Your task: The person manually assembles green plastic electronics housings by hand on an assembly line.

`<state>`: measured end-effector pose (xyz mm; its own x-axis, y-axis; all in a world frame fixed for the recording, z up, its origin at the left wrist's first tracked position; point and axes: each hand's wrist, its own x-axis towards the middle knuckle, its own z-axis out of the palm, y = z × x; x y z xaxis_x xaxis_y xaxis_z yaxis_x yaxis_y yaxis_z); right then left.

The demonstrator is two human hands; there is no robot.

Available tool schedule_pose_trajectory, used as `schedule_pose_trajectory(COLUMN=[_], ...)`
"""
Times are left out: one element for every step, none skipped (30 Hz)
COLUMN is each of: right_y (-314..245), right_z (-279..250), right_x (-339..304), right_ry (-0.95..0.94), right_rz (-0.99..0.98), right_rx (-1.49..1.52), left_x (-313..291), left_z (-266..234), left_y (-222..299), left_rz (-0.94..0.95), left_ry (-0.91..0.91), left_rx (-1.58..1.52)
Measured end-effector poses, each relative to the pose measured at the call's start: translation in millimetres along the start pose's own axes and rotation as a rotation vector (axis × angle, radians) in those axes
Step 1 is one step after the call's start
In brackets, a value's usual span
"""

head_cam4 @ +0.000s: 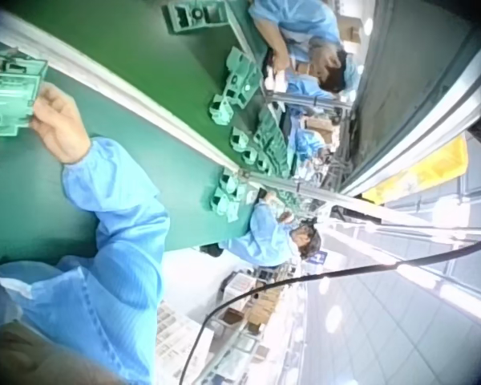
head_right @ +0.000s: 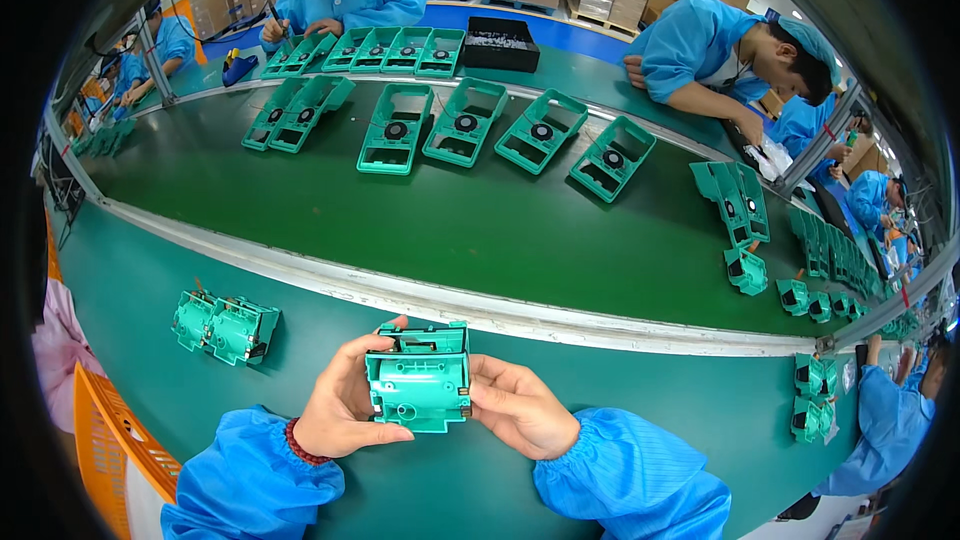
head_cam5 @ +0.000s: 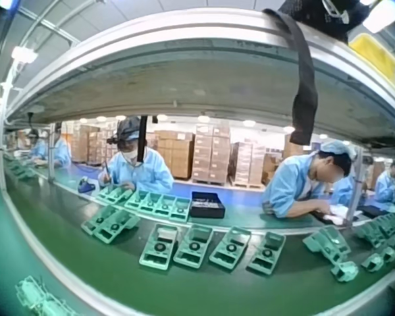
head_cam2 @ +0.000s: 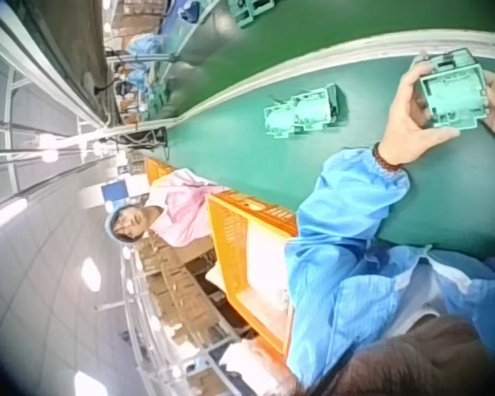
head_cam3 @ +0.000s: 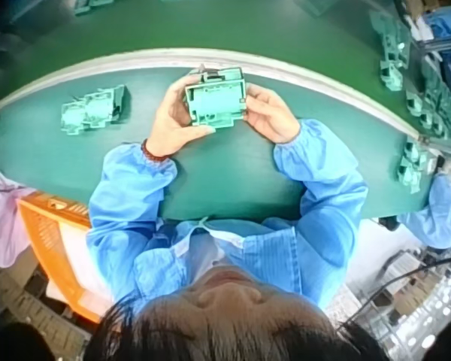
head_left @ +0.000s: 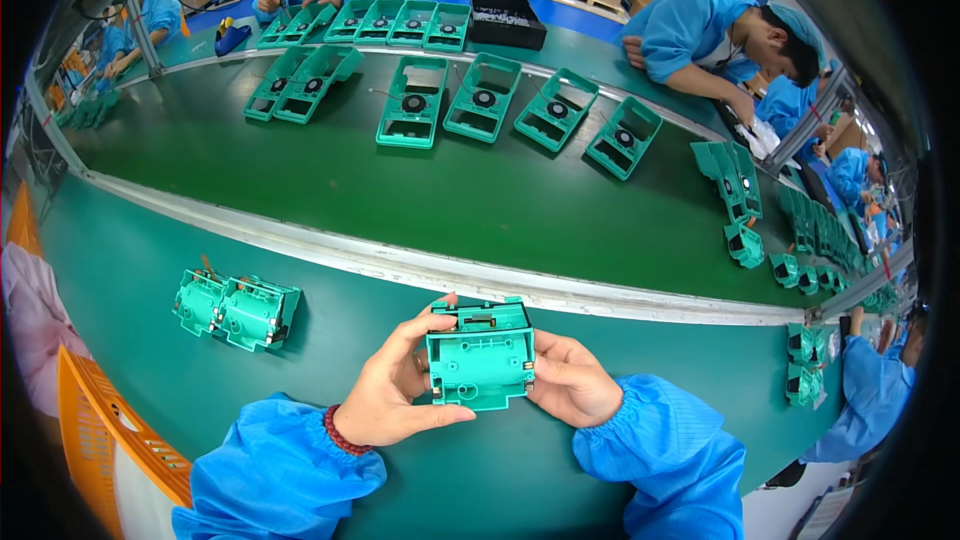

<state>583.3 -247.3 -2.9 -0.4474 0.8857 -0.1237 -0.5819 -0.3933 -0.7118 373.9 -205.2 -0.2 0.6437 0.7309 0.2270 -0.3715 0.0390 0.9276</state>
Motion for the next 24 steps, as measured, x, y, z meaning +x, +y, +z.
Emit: schedule_pose_trajectory(right_y=[0, -1, -1, -2, -2, -3, -4, -3, -2, -2, -1, 0, 1, 3, 4, 3, 4, 4, 10, 13, 15, 18, 21, 14], right_z=[0, 0, 1, 1, 1, 2, 3, 4, 4, 4, 3, 2, 2, 0, -1, -2, 0, 3, 0, -4, -1, 0, -2, 4], right_x=[0, 0, -1, -1, -2, -3, -3, -4, -3, -3, -4, -6, -8, -9, -9, -11, -11, -11, -10, -8, -5, 0, 3, 2], right_ry=[0.000, 0.002, 0.004, 0.007, 0.010, 0.010, 0.009, 0.011, 0.027, 0.044, 0.049, 0.061, 0.076, 0.091, 0.074, 0.072, 0.080, 0.075, 0.081, 0.070, 0.068, 0.028, 0.025, 0.032], right_rz=[0.016, 0.015, 0.015, 0.014, 0.012, 0.008, 0.003, -0.003, -0.004, -0.006, -0.016, -0.019, -0.022, -0.040, -0.045, -0.060, -0.055, -0.061, -0.071, -0.062, -0.054, -0.044, -0.037, -0.017], right_rx=[0.033, 0.037, 0.047, 0.056, 0.059, 0.056, 0.053, 0.054, 0.063, 0.072, 0.069, 0.056, 0.041, 0.033, 0.053, 0.062, 0.076, 0.073, 0.093, 0.112, 0.109, 0.110, 0.098, 0.083], left_x=[0, 1, 1, 2, 3, 3, 3, 2, 3, 2, 2, 2, 3, 3, 2, 2, -2, -1, 1, 1, -7, -15, -14, -13], left_z=[1, 1, 2, 3, 4, 5, 6, 7, 7, 8, 8, 9, 11, 13, 13, 14, 12, 13, 12, 14, 21, 25, 24, 21], left_y=[0, -1, -1, -2, -2, -2, -1, -1, -1, -2, -3, -4, -4, -5, -9, -12, -14, -15, -14, -11, -4, 3, 4, 4], left_rz=[-0.003, -0.005, -0.009, -0.002, 0.006, 0.005, 0.011, 0.018, 0.019, 0.022, 0.026, 0.031, 0.027, 0.023, 0.057, 0.075, 0.070, 0.081, 0.123, 0.162, 0.090, 0.009, 0.021, -0.014], left_ry=[-0.004, -0.009, -0.010, -0.012, -0.014, -0.019, -0.016, -0.013, -0.024, -0.023, -0.022, -0.040, -0.036, -0.035, -0.029, -0.065, -0.041, -0.030, -0.024, -0.017, 0.044, 0.109, 0.052, 0.054], left_rx=[-0.002, -0.003, -0.004, 0.009, 0.022, 0.023, 0.039, 0.055, 0.055, 0.049, 0.042, 0.039, 0.049, 0.057, 0.077, 0.061, 0.121, 0.168, 0.262, 0.346, 0.273, 0.220, 0.190, 0.225])
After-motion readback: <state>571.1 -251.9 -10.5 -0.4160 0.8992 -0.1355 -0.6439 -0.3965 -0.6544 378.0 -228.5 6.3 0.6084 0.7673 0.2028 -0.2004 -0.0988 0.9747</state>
